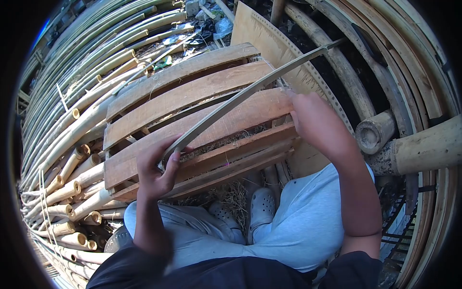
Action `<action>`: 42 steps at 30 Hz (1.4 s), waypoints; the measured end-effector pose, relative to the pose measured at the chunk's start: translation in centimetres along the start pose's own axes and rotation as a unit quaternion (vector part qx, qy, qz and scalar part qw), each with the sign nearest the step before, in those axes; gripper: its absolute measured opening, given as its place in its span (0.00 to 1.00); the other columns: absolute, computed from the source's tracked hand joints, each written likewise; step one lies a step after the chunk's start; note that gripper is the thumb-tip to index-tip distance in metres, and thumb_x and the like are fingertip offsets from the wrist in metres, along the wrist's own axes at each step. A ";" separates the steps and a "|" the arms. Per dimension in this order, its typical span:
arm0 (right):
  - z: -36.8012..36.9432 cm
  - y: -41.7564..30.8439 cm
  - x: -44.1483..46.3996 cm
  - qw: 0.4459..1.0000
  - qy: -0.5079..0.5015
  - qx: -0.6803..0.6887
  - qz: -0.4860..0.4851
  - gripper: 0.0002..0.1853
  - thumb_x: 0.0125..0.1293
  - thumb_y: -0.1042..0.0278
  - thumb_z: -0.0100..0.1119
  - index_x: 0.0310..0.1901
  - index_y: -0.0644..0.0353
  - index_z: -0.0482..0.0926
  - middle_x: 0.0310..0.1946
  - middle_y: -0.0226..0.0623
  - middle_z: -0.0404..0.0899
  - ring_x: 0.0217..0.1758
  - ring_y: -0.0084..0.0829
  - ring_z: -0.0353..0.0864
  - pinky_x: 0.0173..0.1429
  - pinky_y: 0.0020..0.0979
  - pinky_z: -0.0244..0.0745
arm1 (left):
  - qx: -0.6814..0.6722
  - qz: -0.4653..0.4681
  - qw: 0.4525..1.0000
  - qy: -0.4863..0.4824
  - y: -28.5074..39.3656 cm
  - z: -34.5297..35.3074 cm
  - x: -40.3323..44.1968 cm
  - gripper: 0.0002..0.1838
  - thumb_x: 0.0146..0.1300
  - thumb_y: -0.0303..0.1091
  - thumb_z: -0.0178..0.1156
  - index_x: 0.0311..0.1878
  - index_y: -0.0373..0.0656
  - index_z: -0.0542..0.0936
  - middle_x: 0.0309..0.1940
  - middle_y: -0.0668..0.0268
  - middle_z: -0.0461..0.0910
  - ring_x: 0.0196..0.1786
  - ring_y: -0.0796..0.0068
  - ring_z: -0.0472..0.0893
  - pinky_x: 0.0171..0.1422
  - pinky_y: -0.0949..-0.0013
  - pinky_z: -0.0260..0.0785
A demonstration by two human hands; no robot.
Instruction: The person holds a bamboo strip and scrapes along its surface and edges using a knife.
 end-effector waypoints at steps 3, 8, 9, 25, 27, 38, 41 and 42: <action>-0.4 -4.6 -1.7 0.993 -0.078 0.084 -0.031 0.21 0.72 0.75 0.56 0.65 0.66 0.76 0.33 0.59 0.83 0.36 0.57 0.85 0.42 0.47 0.81 | -0.006 -0.025 1.000 -0.004 -0.3 0.0 -0.1 0.18 0.67 0.25 0.61 0.59 0.38 0.84 0.39 0.59 0.91 0.43 0.68 0.91 0.50 0.68 0.80; 3.2 -8.9 -3.4 0.973 -0.096 0.106 -0.182 0.24 0.72 0.72 0.58 0.69 0.62 0.74 0.33 0.59 0.84 0.34 0.56 0.85 0.40 0.45 0.81 | -0.019 -0.031 0.999 0.000 -0.3 0.1 -0.2 0.17 0.68 0.25 0.61 0.59 0.36 0.83 0.39 0.58 0.91 0.44 0.69 0.91 0.50 0.69 0.80; 3.8 -8.8 -3.2 0.974 -0.132 0.089 -0.163 0.25 0.72 0.72 0.59 0.70 0.61 0.73 0.33 0.58 0.84 0.35 0.55 0.85 0.42 0.44 0.81 | -0.023 -0.038 0.999 0.000 -0.4 0.1 -0.2 0.17 0.68 0.25 0.61 0.59 0.36 0.83 0.39 0.58 0.91 0.44 0.70 0.91 0.50 0.69 0.80; -1.1 -0.2 -1.3 0.970 -0.177 0.142 0.093 0.11 0.68 0.71 0.65 0.48 0.67 0.84 0.24 0.43 0.83 0.26 0.33 0.87 0.28 0.34 0.79 | -0.014 -0.038 0.999 -0.008 -0.3 0.0 -0.2 0.18 0.68 0.24 0.60 0.60 0.36 0.83 0.38 0.58 0.90 0.44 0.70 0.90 0.50 0.69 0.80; -0.4 -1.0 -1.7 0.976 -0.172 0.132 -0.017 0.11 0.67 0.71 0.67 0.47 0.67 0.85 0.25 0.44 0.84 0.28 0.34 0.88 0.32 0.35 0.81 | -0.017 -0.044 0.999 -0.009 -0.3 0.1 -0.2 0.18 0.68 0.25 0.60 0.60 0.37 0.83 0.38 0.58 0.90 0.43 0.71 0.90 0.50 0.70 0.80; -1.6 -0.9 -2.0 0.969 -0.221 0.094 -0.047 0.15 0.59 0.66 0.72 0.45 0.67 0.89 0.28 0.48 0.87 0.28 0.33 0.87 0.38 0.33 0.80 | -0.027 -0.030 0.999 -0.001 -0.4 0.2 -0.1 0.17 0.68 0.24 0.59 0.59 0.34 0.84 0.38 0.58 0.90 0.43 0.71 0.90 0.50 0.70 0.80; -2.6 -0.3 -2.1 0.975 -0.200 0.091 -0.020 0.15 0.53 0.67 0.70 0.40 0.67 0.90 0.21 0.46 0.83 0.22 0.32 0.82 0.32 0.33 0.77 | -0.025 -0.019 0.999 0.006 -0.5 0.2 -0.2 0.17 0.67 0.24 0.59 0.59 0.34 0.84 0.37 0.58 0.90 0.42 0.70 0.90 0.50 0.70 0.80; -3.0 0.0 -2.1 0.980 -0.180 0.077 -0.014 0.14 0.50 0.68 0.68 0.38 0.67 0.90 0.18 0.45 0.81 0.19 0.32 0.78 0.30 0.33 0.74 | -0.023 -0.014 1.000 0.007 -0.4 0.2 -0.1 0.17 0.67 0.24 0.59 0.59 0.34 0.84 0.37 0.58 0.90 0.42 0.70 0.90 0.50 0.70 0.80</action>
Point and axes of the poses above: each hand's wrist, its own x-axis towards the middle knuckle, its own z-axis out of the palm, y = z × x, the point moved 8 cm from there along x, towards the middle knuckle
